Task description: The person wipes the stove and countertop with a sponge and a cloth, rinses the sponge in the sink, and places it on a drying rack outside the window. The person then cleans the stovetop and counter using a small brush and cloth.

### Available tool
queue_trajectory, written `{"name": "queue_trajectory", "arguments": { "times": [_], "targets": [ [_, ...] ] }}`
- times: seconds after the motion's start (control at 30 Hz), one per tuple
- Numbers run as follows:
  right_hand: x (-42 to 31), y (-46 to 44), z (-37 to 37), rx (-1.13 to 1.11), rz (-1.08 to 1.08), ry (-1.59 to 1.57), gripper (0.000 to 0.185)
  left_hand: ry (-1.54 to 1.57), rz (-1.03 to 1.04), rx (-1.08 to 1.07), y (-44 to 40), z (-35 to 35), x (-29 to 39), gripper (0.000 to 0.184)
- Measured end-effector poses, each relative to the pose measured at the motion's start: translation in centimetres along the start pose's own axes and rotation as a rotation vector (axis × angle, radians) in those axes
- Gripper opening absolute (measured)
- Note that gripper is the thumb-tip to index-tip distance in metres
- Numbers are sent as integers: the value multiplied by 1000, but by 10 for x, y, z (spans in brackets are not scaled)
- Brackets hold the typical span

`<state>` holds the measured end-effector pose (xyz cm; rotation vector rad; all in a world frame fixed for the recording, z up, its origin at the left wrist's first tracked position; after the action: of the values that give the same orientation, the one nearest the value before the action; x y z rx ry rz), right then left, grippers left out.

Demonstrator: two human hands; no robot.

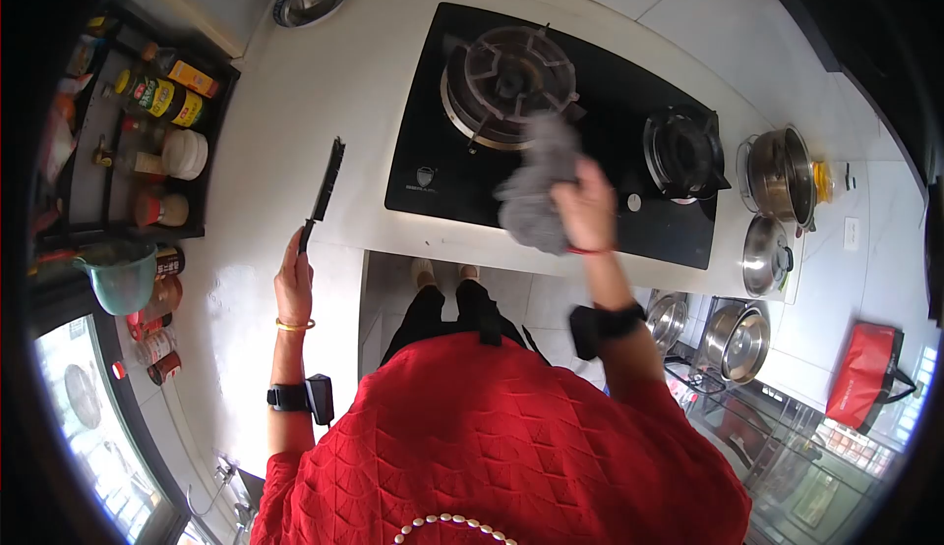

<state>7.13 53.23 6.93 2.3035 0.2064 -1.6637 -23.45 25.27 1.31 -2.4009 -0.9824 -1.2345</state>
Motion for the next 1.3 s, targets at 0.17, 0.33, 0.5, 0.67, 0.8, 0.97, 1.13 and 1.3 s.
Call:
{"name": "queue_trajectory", "arguments": {
  "times": [0.17,0.33,0.5,0.67,0.8,0.97,1.13,1.3],
  "targets": [
    [52,17,-206,507,27,132,32,163,-69,40,-4,-1,-18,37],
    [121,-2,-229,555,568,907,50,201,-125,-24,-4,0,-12,36],
    [166,-4,-222,420,668,1200,60,75,-118,-54,-7,4,-11,36],
    [131,21,-139,316,621,1204,54,125,-79,-42,-10,14,-22,36],
    [130,31,-98,253,557,1138,56,181,-73,-26,-11,12,-23,36],
    [114,49,-29,75,276,1078,56,190,-128,-57,-16,16,-19,35],
    [98,32,-88,252,44,672,55,200,-93,-73,-36,14,-7,35],
    [58,-19,-101,151,333,1112,52,252,-168,-77,-30,18,-1,35]
  ]
}}
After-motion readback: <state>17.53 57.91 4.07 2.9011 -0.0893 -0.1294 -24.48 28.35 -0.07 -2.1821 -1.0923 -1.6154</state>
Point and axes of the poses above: each hand's wrist, its own y-axis away from the middle knuckle, its own z-axis out of the palm, x = y × z, the point moved 2 cm from there along -y, towards the middle knuckle
